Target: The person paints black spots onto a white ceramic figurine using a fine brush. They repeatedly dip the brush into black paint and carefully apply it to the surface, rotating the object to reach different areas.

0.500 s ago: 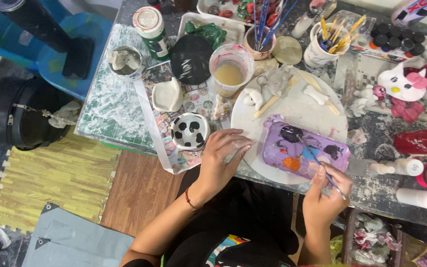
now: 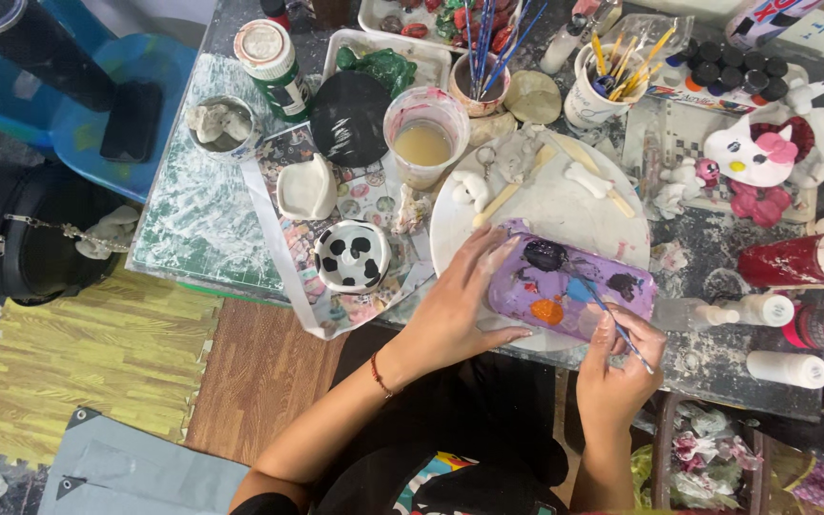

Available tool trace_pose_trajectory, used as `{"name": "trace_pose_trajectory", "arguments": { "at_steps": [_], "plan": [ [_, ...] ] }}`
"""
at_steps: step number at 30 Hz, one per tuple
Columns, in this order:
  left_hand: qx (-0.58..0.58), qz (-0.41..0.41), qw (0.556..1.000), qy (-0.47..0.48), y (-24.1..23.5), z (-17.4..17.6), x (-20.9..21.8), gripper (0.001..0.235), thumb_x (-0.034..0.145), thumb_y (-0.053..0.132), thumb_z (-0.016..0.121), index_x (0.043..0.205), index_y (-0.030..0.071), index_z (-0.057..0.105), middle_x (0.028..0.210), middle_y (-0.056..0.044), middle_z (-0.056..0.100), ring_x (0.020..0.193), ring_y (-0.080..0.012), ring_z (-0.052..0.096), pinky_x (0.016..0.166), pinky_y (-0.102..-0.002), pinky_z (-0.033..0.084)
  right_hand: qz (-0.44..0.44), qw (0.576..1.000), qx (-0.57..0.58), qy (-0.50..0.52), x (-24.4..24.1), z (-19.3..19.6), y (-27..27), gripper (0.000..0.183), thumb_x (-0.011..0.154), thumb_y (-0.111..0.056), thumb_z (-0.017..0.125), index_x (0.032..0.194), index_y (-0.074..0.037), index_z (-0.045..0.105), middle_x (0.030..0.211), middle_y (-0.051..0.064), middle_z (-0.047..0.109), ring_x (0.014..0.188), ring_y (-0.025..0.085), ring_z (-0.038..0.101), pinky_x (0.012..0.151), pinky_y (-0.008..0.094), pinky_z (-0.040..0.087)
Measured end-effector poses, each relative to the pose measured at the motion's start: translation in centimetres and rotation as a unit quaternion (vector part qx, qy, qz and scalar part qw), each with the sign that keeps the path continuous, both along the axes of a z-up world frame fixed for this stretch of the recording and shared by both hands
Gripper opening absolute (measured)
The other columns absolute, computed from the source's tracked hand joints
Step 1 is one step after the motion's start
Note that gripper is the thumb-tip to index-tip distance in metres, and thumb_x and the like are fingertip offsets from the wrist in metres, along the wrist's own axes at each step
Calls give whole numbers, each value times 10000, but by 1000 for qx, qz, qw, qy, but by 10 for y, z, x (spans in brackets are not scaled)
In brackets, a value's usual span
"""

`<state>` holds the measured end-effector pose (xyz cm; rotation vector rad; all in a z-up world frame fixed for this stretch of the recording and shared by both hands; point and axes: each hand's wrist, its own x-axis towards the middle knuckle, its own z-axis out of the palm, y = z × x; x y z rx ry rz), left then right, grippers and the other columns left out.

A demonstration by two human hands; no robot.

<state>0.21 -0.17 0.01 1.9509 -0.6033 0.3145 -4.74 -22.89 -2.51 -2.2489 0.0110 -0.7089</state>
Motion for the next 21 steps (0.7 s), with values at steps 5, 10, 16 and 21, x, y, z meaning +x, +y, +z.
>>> {"name": "trace_pose_trajectory", "arguments": {
  "at_steps": [5,10,16,21],
  "plan": [
    [35,-7,999,-4,-7,-5,4,1075,750,294,920,1577,17,291,1611,-213,407,1532,-389,385,1278,-509,317,-5,1000,3,9,0,2,-1,136,1094,-44,631,1180,-11,532,1147,130,749,876,160,649,733,273,472],
    [39,8,999,8,-9,-13,5,1070,764,311,907,1574,1,280,1590,-225,412,1497,-399,414,1275,-513,325,-12,1000,19,17,0,1,-3,145,1083,-22,639,1181,7,535,1159,157,724,987,206,696,798,284,525],
    [51,17,998,12,-9,-15,5,1075,757,328,908,1561,-17,285,1569,-251,421,1466,-410,435,1255,-504,341,9,1000,-4,-18,1,-1,-6,151,1074,13,642,1186,20,541,1186,174,707,1089,253,717,951,336,568],
    [57,23,998,2,-10,-14,5,1068,766,342,906,1558,-21,287,1562,-248,428,1463,-402,445,1256,-499,349,23,999,-30,-13,0,3,-10,157,1037,38,655,1170,10,576,1185,184,707,1107,279,722,962,350,573]
  ]
}}
